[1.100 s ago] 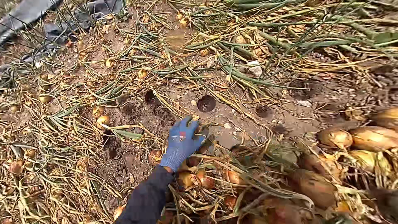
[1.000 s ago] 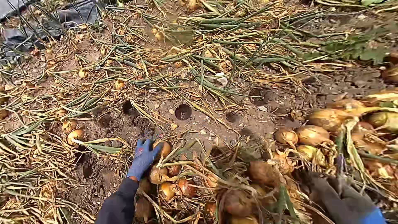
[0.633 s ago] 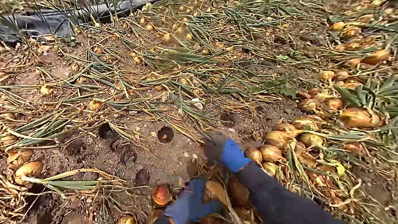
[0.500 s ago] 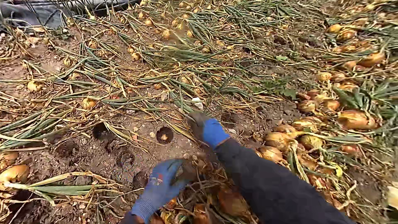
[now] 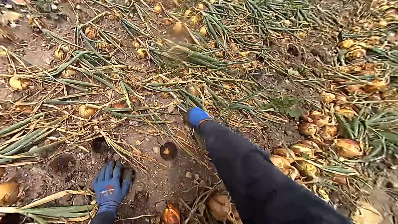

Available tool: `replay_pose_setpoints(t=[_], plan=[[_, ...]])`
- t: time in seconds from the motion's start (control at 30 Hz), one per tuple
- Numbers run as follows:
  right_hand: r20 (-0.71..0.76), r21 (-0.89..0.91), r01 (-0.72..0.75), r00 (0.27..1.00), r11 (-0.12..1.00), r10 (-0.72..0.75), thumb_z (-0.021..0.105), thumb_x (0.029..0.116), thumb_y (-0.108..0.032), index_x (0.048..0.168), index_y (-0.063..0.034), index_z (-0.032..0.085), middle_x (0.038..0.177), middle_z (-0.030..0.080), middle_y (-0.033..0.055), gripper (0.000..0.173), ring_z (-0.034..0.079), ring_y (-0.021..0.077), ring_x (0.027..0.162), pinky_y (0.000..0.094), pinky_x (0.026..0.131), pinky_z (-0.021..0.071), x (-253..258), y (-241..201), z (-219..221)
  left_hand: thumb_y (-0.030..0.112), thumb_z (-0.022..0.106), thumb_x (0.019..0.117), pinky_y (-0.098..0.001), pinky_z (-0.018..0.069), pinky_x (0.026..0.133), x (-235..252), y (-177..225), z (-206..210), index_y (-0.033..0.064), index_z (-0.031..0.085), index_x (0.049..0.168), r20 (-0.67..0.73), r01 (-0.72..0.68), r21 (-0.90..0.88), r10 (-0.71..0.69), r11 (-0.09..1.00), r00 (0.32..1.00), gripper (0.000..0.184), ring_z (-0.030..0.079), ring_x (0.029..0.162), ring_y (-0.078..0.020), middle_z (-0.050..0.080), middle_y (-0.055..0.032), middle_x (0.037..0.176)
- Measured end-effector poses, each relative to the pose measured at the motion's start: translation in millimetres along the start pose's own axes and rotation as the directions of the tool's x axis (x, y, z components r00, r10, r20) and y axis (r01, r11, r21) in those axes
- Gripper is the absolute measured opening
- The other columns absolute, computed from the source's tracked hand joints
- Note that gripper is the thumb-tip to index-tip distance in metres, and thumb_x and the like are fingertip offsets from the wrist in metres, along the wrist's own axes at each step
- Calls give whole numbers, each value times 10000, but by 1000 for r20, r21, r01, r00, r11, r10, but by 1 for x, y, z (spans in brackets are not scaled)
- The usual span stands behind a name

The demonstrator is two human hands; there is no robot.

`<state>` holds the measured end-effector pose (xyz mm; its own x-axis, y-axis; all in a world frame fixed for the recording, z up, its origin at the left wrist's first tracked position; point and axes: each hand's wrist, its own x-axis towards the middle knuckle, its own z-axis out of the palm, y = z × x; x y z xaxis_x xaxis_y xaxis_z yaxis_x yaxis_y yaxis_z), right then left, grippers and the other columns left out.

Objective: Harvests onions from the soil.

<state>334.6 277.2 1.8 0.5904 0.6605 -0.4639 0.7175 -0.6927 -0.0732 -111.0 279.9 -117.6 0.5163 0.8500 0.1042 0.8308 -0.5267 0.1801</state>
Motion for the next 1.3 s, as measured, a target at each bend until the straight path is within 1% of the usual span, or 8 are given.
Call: replay_pose_setpoints(t=[0.27, 0.37, 0.57, 0.7, 0.83, 0.97, 1.17, 1.3], plan=[[172, 59, 449, 875, 892, -452, 617, 989, -410, 990, -177, 704, 816, 693, 67, 248, 695, 264, 766, 544, 681, 574, -99, 2, 22, 690, 368, 932, -660, 403, 1070, -1, 2, 2, 155, 697, 1332, -44, 15, 11, -15, 1000, 999, 744, 573, 1329, -409, 640, -155, 1406], [376, 136, 568, 729, 812, -572, 631, 958, -526, 1141, -135, 675, 985, 697, 158, 434, 690, 372, 901, 639, 764, 544, -161, 0, 74, 684, 371, 934, -657, 414, 1060, 1, 1, 1, 157, 700, 1327, -54, 28, 15, -28, 999, 998, 736, 583, 1318, -405, 648, -148, 1398], [-88, 63, 318, 946, 946, -313, 660, 963, -313, 1500, -194, 486, 1384, 606, 143, 577, 715, 356, 969, 594, 748, 604, -83, -94, 101, 681, 380, 930, -650, 419, 1059, -2, 4, -1, 173, 703, 1327, -56, 35, 18, -34, 999, 998, 721, 583, 1325, -385, 648, -132, 1403], [13, -38, 144, 990, 989, -144, 697, 920, -225, 1166, -34, 687, 1089, 702, 223, 312, 701, 407, 958, 619, 775, 570, -77, -127, 90, 678, 385, 925, -631, 422, 1066, -5, 0, 3, 191, 700, 1332, -54, 36, 32, -34, 999, 998, 709, 584, 1328, -368, 651, -117, 1404], [266, -85, 124, 959, 989, -98, 572, 1005, -164, 1238, 57, 639, 1281, 637, 271, 328, 618, 417, 1226, 602, 1006, 506, -63, -130, 51, 665, 408, 919, -623, 427, 1072, -6, 1, 8, 206, 709, 1322, -65, 41, 24, -40, 999, 997, 682, 593, 1319, -364, 657, -108, 1398], [285, 115, 113, 948, 987, -142, 610, 975, -412, 1120, -46, 708, 1115, 704, 216, 406, 680, 393, 1072, 642, 900, 536, -24, -122, 66, 665, 430, 921, -650, 405, 1093, -4, 1, -1, 182, 679, 1366, 29, 61, -27, -60, 998, 998, 703, 569, 1343, -388, 631, -135, 1426], [89, 291, 346, 919, 892, -385, 609, 1011, -390, 996, -102, 710, 852, 696, 118, 306, 697, 288, 794, 544, 722, 582, -81, -123, 98, 675, 401, 930, -625, 407, 1100, -4, 1, 3, 184, 676, 1371, 3, 53, -7, -53, 999, 999, 715, 577, 1338, -371, 639, -130, 1417], [308, 342, 301, 859, 890, -409, 537, 999, -495, 957, -118, 690, 800, 665, 83, 409, 663, 247, 752, 518, 703, 542, -140, -55, 104, 689, 386, 924, -624, 402, 1103, -2, 1, 2, 170, 688, 1350, -13, 28, -7, -28, 1000, 1000, 736, 578, 1335, -375, 645, -134, 1406]])
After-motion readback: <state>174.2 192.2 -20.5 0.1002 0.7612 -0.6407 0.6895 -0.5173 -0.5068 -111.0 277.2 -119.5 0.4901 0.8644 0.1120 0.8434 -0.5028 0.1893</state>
